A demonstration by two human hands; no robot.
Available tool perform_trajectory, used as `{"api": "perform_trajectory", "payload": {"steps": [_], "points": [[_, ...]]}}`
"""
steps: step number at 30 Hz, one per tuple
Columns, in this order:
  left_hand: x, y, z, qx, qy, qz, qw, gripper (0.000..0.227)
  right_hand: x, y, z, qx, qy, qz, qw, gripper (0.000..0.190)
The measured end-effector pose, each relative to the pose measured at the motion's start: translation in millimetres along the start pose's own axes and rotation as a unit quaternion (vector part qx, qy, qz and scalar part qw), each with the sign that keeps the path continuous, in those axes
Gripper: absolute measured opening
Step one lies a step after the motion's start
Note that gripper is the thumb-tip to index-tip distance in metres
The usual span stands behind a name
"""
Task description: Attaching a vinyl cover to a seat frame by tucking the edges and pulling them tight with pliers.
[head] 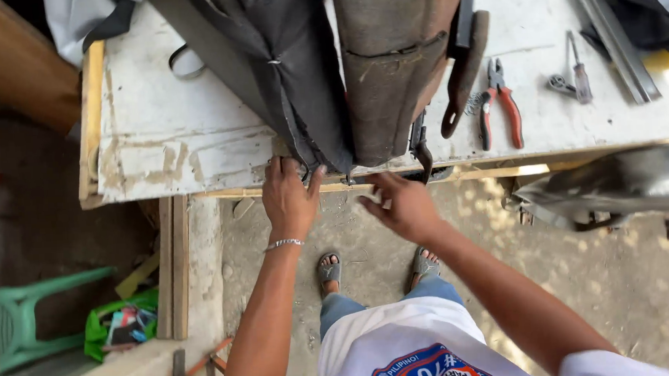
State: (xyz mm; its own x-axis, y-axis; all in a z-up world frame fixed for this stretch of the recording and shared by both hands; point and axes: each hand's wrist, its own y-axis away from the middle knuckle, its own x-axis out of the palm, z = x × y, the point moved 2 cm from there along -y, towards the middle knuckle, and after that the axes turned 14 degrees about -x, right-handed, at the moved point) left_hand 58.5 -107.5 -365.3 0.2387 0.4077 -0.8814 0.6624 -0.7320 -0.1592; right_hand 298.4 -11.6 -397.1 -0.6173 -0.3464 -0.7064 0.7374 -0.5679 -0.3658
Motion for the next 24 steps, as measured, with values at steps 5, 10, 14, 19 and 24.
{"api": "perform_trajectory", "payload": {"steps": [5,10,14,19,24], "points": [[-6,2,2,0.075,-0.091,-0.019,0.993,0.029,51,-37,13,0.000,0.119,0.101,0.988,0.058],[-56,3,-27,0.380,-0.076,-0.119,0.914,0.022,78,-32,10,0.052,0.191,-0.074,0.977,0.034],[-100,-47,-2,0.447,0.023,-0.112,0.887,0.012,96,-30,43,0.068,0.111,-0.170,0.977,0.040],[-104,-84,28,0.628,-0.051,-0.151,0.761,0.021,144,-40,70,0.101,0.087,-0.304,0.943,0.029],[-86,-107,-3,0.775,-0.069,-0.146,0.612,0.033,163,-64,105,0.114,0.019,-0.394,0.912,0.036]]}}
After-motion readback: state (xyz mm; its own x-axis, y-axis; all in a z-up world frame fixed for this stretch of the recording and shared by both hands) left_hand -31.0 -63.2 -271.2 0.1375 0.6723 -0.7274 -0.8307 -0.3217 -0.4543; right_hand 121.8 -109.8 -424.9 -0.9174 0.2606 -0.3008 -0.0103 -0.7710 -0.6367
